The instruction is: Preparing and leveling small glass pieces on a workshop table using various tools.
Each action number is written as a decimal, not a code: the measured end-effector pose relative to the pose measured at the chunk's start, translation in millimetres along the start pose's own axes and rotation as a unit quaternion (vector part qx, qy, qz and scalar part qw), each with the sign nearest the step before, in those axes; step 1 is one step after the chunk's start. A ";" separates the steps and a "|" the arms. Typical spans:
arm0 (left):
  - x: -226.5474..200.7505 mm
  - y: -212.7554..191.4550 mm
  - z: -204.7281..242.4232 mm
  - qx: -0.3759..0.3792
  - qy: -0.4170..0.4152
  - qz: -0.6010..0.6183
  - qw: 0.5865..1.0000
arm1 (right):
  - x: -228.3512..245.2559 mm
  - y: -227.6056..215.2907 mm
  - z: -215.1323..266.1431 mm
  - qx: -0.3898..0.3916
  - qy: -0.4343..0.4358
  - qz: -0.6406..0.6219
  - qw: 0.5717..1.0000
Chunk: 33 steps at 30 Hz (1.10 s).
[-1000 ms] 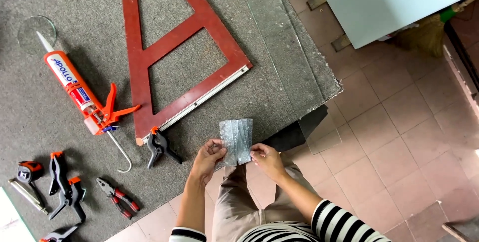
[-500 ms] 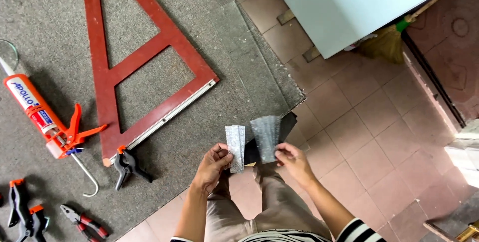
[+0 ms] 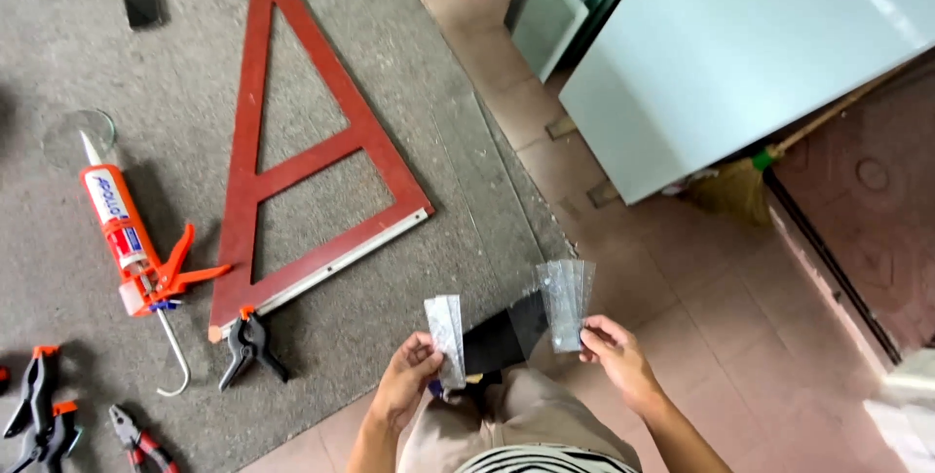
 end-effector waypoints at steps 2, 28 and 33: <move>-0.7 -7.9 5.3 -0.017 -0.038 0.009 0.999 | 12.2 -0.8 7.0 -0.002 -0.003 0.004 1.000; -1.7 8.1 13.3 -0.132 0.089 -0.010 0.987 | 30.6 18.5 -125.2 0.086 0.038 0.107 0.990; -9.2 0.4 23.9 -0.113 0.056 -0.024 0.992 | 4.7 21.1 -113.3 0.060 0.060 0.109 0.990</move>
Point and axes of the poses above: each hand's wrist, its own z-axis away from the middle knuckle, its own y-axis out of the palm, x = y × z, the point moved 7 cm from there along -z, towards the middle knuckle, and after that the axes turned 14 degrees about y, right-handed, at the moved point
